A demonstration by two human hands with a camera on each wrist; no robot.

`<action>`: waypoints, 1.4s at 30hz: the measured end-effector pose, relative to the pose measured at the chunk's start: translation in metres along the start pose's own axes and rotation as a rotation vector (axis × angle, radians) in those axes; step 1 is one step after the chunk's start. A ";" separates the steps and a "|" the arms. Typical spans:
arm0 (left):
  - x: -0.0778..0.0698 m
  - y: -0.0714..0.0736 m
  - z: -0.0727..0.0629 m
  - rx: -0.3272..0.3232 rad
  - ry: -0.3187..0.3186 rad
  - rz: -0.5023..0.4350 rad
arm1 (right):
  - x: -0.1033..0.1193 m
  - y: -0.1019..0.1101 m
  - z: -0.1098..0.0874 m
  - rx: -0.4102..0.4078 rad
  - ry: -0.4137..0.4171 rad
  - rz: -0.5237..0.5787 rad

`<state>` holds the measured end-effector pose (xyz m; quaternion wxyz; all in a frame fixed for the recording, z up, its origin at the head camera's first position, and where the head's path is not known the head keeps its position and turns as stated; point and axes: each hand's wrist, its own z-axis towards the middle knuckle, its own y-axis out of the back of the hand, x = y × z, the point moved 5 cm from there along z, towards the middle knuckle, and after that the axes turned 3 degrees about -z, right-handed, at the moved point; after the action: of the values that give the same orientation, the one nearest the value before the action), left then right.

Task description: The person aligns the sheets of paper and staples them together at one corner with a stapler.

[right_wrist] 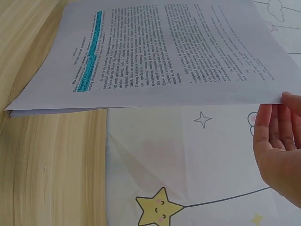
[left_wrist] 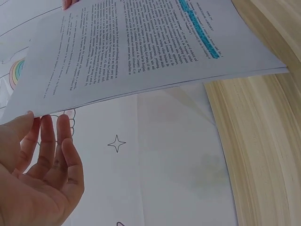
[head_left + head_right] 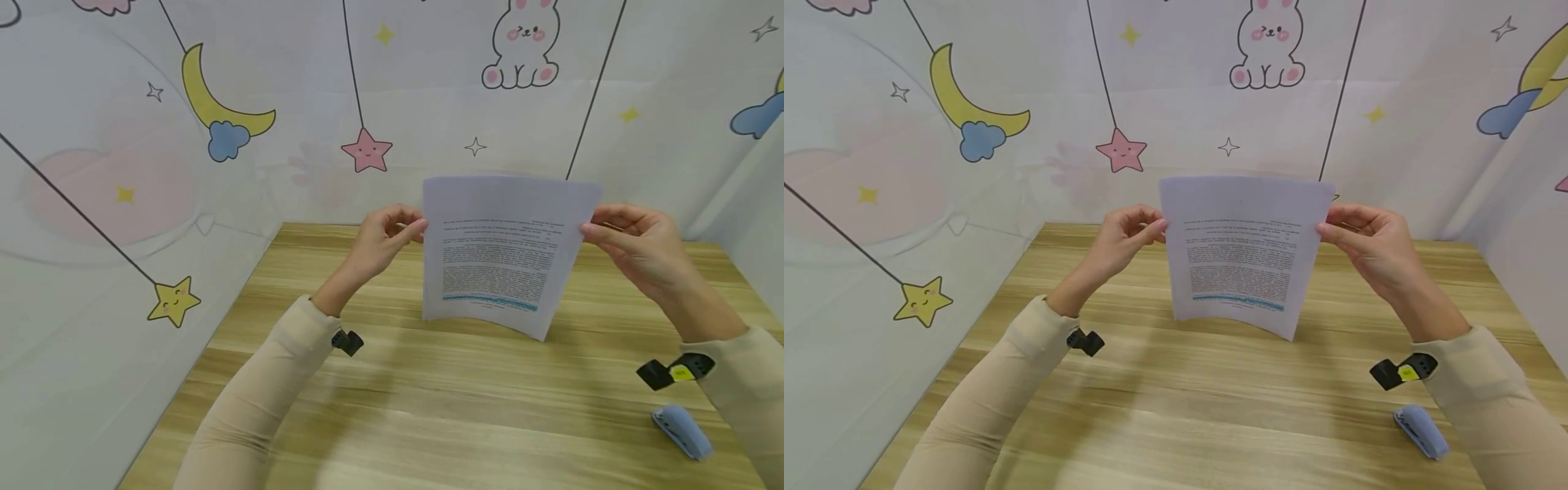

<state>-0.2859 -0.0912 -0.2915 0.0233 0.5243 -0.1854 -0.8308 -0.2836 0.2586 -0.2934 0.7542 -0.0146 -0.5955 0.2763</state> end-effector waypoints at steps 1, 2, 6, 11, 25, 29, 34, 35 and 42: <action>0.000 0.000 0.000 -0.005 -0.004 0.000 | 0.000 0.000 0.000 0.000 -0.001 -0.004; 0.000 0.000 0.001 -0.011 -0.008 0.000 | 0.001 0.000 0.000 -0.001 -0.002 -0.009; -0.001 -0.001 0.002 -0.029 -0.022 -0.003 | 0.001 0.000 0.001 -0.004 -0.003 -0.021; -0.002 -0.001 0.004 -0.040 -0.043 -0.024 | 0.002 0.000 0.000 -0.012 -0.014 -0.032; -0.007 0.001 0.002 -0.010 -0.076 -0.091 | 0.005 0.004 0.000 0.038 -0.009 -0.047; -0.006 0.001 0.002 0.003 -0.090 -0.108 | 0.004 0.006 0.000 0.091 0.017 -0.053; -0.009 0.002 0.003 0.018 -0.102 -0.113 | 0.004 0.007 0.001 0.163 0.041 -0.049; -0.010 0.002 0.004 0.020 -0.105 -0.114 | 0.005 0.007 0.001 0.173 0.043 -0.048; -0.014 0.001 0.006 0.026 -0.121 -0.151 | 0.006 0.004 0.001 0.185 0.044 -0.073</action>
<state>-0.2850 -0.0873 -0.2770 -0.0574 0.4861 -0.1575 -0.8577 -0.2855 0.2645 -0.2897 0.7750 0.0706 -0.5508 0.3018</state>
